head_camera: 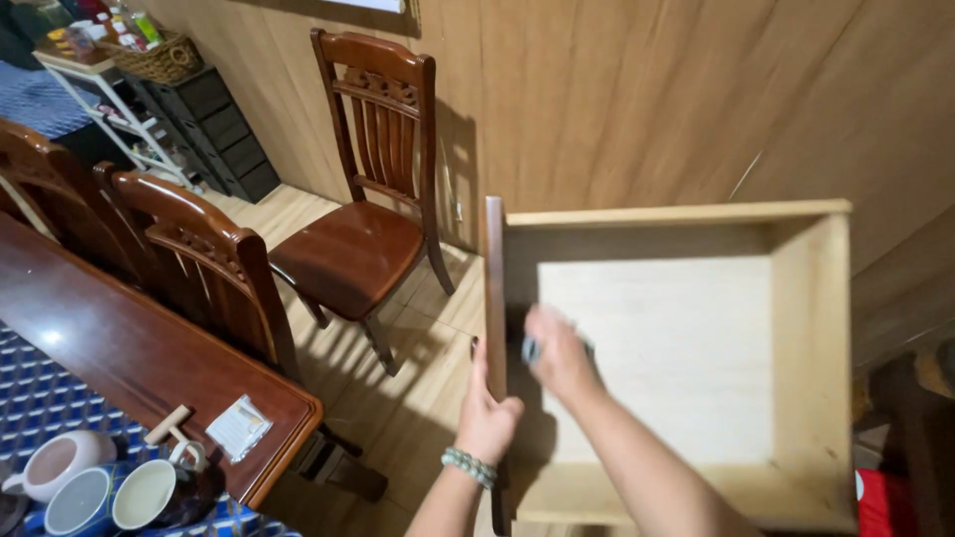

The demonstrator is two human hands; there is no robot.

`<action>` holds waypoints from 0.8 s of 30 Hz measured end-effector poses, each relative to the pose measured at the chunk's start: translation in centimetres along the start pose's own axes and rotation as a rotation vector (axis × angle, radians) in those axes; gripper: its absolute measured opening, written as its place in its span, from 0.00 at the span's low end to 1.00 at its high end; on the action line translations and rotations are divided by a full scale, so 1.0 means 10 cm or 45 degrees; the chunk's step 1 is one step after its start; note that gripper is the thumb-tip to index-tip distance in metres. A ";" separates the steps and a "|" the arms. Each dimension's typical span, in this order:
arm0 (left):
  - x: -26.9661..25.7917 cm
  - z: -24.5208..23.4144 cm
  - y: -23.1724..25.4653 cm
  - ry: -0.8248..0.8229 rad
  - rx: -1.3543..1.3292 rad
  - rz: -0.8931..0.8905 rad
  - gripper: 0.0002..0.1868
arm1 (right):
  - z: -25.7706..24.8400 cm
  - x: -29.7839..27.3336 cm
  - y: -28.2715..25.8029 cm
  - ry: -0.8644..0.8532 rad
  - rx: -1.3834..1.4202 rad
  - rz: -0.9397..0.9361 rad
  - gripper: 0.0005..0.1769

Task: Organizing spoons, skewers, and mugs in a cupboard and cleaning a drawer with a cloth.

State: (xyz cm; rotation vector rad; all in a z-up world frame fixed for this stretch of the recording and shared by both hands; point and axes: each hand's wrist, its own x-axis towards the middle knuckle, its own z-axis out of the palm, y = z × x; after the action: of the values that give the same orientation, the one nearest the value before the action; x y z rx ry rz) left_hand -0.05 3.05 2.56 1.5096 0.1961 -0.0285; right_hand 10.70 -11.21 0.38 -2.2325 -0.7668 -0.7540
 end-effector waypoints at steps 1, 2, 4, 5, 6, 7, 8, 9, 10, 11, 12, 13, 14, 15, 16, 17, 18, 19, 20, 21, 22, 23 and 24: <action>0.05 -0.03 0.08 0.006 -0.060 -0.012 0.55 | -0.03 -0.17 -0.05 -0.285 0.022 0.076 0.19; 0.07 -0.05 0.16 0.012 -0.120 -0.025 0.55 | -0.07 -0.36 -0.11 -0.571 0.045 0.152 0.17; 0.13 -0.13 0.20 0.033 -0.107 0.123 0.56 | -0.13 -0.53 0.12 -0.891 0.237 0.087 0.21; 0.16 -0.17 0.22 0.059 -0.091 0.268 0.58 | -0.16 -0.62 0.24 -1.209 0.442 0.016 0.25; 0.14 -0.18 0.28 0.053 -0.093 0.265 0.58 | -0.37 -0.47 0.29 -1.209 0.440 0.023 0.25; 0.13 -0.20 0.34 0.057 -0.020 0.310 0.59 | -0.59 -0.32 0.34 -0.999 0.390 0.328 0.18; 0.12 -0.24 0.42 0.068 0.057 0.360 0.60 | -0.78 -0.14 0.38 -0.774 0.341 0.614 0.12; 0.08 -0.24 0.50 0.070 0.059 0.362 0.60 | -0.89 0.02 0.49 -0.772 0.343 0.611 0.12; 0.03 -0.23 0.57 0.107 0.183 0.308 0.59 | -1.00 0.16 0.60 -0.271 0.180 0.607 0.13; -0.03 -0.23 0.64 0.143 0.306 0.251 0.58 | -1.11 0.31 0.70 0.230 0.017 0.586 0.17; -0.05 -0.18 0.70 0.146 0.303 0.250 0.58 | -1.05 0.31 0.71 0.226 0.016 0.584 0.17; -0.08 -0.13 0.76 0.135 0.305 0.201 0.58 | -0.99 0.30 0.71 0.302 0.036 0.578 0.17; -0.09 -0.09 0.82 0.125 0.306 0.154 0.59 | -0.91 0.31 0.72 0.380 0.057 0.570 0.18; -0.07 -0.07 0.82 0.128 0.303 0.155 0.59 | -0.73 0.22 0.57 0.378 0.057 0.566 0.18; -0.08 -0.04 0.81 0.151 0.385 0.106 0.58 | -0.55 0.09 0.41 0.274 0.708 0.847 0.16; -0.09 -0.02 0.79 0.173 0.467 0.058 0.58 | -0.36 -0.03 0.26 0.150 1.364 1.109 0.15; -0.04 -0.06 0.69 0.176 0.466 0.055 0.58 | -0.48 0.00 0.10 0.145 1.365 1.111 0.15; 0.02 -0.10 0.59 0.240 0.503 0.349 0.59 | -0.60 0.03 -0.06 -0.086 1.194 1.193 0.15; 0.07 -0.12 0.48 0.297 0.536 0.643 0.60 | -0.74 0.04 -0.22 -0.313 1.014 1.266 0.14; 0.05 -0.13 0.51 0.297 0.535 0.638 0.60 | -0.81 0.03 -0.17 -0.316 1.013 1.270 0.14; 0.03 -0.16 0.56 0.265 0.457 0.701 0.59 | -0.86 0.04 -0.14 -0.375 0.827 1.223 0.13; 0.02 -0.19 0.60 0.234 0.378 0.764 0.58 | -0.92 0.06 -0.10 -0.431 0.642 1.171 0.11; -0.02 -0.19 0.65 0.241 0.379 0.761 0.58 | -1.04 0.09 0.11 -0.438 0.645 1.168 0.11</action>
State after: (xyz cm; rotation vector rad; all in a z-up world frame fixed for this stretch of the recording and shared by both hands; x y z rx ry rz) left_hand 0.43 5.34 8.90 1.8167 -0.1205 0.5865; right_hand 8.92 -19.10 7.03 -1.9369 -0.0008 0.2514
